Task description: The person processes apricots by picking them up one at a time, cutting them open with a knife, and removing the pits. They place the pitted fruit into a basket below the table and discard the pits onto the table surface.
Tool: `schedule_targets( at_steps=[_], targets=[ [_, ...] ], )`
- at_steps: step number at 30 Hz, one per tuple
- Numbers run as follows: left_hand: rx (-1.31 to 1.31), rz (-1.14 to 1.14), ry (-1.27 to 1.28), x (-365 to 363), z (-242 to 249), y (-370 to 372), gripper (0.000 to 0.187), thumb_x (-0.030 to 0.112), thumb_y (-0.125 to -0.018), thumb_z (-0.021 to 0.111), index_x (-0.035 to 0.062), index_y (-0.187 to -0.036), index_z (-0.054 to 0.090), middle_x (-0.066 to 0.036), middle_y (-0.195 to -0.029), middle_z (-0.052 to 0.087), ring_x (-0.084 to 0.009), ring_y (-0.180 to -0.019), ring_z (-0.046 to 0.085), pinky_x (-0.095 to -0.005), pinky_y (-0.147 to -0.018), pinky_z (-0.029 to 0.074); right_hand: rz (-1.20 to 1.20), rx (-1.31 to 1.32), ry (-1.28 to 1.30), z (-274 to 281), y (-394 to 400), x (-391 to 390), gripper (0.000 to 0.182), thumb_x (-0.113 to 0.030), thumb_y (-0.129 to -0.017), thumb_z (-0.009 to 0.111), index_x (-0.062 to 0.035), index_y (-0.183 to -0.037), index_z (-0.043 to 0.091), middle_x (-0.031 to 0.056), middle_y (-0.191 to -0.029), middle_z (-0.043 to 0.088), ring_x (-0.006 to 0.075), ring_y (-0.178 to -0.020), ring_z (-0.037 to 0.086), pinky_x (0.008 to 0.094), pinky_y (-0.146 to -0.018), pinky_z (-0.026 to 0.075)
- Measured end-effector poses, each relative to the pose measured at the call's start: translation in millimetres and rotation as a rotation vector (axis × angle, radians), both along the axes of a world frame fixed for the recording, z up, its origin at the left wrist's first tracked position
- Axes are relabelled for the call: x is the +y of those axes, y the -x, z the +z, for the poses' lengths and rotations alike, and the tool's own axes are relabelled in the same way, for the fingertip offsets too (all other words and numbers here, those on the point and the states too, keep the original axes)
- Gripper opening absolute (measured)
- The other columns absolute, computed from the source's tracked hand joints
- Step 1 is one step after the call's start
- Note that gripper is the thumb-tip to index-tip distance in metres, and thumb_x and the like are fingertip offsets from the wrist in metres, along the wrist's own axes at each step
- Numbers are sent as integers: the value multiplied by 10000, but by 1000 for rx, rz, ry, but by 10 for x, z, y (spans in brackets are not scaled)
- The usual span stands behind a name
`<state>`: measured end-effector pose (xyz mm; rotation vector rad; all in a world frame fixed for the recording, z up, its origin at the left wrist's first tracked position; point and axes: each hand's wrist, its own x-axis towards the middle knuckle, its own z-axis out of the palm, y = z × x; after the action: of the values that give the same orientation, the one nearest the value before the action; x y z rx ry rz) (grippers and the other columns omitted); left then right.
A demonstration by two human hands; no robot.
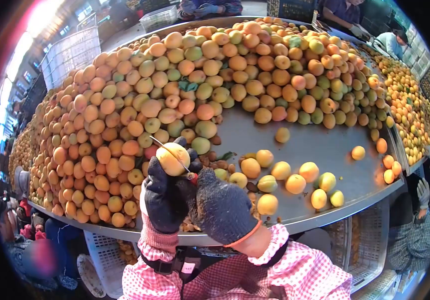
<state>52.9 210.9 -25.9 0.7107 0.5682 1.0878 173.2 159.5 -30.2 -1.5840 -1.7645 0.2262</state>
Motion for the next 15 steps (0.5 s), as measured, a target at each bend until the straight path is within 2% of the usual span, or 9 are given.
schedule_targets(
  at_steps=[1, 2, 3, 5, 7, 9, 11, 13, 15],
  targets=[
    [156, -56, -60, 45, -9, 55, 564, 396, -959, 430, -26, -1329, 376, -151, -1167, 560, -243, -1013, 578, -335, -867, 474, 68, 8, -16, 71, -76, 14, 234, -214, -842, 560, -55, -1012, 584, 134, -675, 564, 290, -577, 610, 397, -435, 447],
    [-7, -70, -37, 50, 13, 46, 421, 276, -973, 425, -18, -1274, 456, -140, -1178, 560, -226, -1017, 574, -333, -845, 479, 71, -29, 73, 183, -154, -32, 227, -197, -837, 554, -97, -1033, 611, 125, -718, 554, 266, -599, 613, 389, -442, 449],
    [-7, -77, -38, 37, 26, -5, 421, 276, -973, 425, -18, -1274, 456, -140, -1178, 560, -226, -1017, 574, -333, -845, 479, 65, -29, 73, 242, -183, -74, 227, -197, -837, 554, -97, -1033, 611, 125, -718, 554, 266, -599, 613, 389, -442, 449],
    [558, 120, -274, -11, 29, -103, 253, 172, -926, 536, 3, -1103, 601, -55, -1002, 629, -120, -815, 606, -247, -686, 484, 135, -347, 146, 274, -190, -163, 220, -201, -842, 545, -109, -1030, 609, 112, -759, 560, 242, -591, 610, 368, -453, 459],
    [579, 171, -233, -66, 37, -188, 280, 208, -914, 572, 0, -1100, 595, -35, -918, 636, -85, -746, 595, -210, -644, 472, 77, -321, 358, 96, -220, -162, 215, -198, -846, 530, -123, -1030, 613, 96, -820, 562, 232, -578, 602, 343, -464, 471],
    [583, 167, -200, -74, 78, -222, 286, 149, -871, 629, -58, -1053, 551, -93, -935, 648, -118, -832, 613, -240, -758, 493, 206, -201, 3, 35, -341, -152, 222, -198, -826, 544, -126, -1024, 615, 96, -825, 566, 229, -582, 602, 331, -463, 471],
    [699, 196, -428, -97, 31, -229, 271, 150, -902, 584, -21, -1108, 548, -64, -903, 623, -92, -759, 588, -219, -650, 491, 247, -236, -57, -16, -400, -135, 238, -173, -799, 555, -124, -1024, 617, 105, -807, 561, 233, -603, 603, 344, -461, 460],
    [831, 159, -444, -150, 16, -227, 282, 77, -875, 604, -23, -1123, 514, -75, -885, 615, -105, -746, 595, -232, -644, 509, 250, 18, 305, 145, -441, -222, 278, -119, -781, 602, -75, -1055, 601, 133, -868, 582, 319, -662, 605, 379, -547, 475],
    [840, 120, -547, -151, -79, -200, 333, 63, -850, 634, -23, -1138, 492, -75, -894, 611, -107, -729, 599, -231, -640, 515, 271, 11, 260, -21, -452, -275, 275, -117, -789, 569, -85, -1061, 601, 137, -877, 573, 299, -670, 605, 376, -528, 471]
  ],
)
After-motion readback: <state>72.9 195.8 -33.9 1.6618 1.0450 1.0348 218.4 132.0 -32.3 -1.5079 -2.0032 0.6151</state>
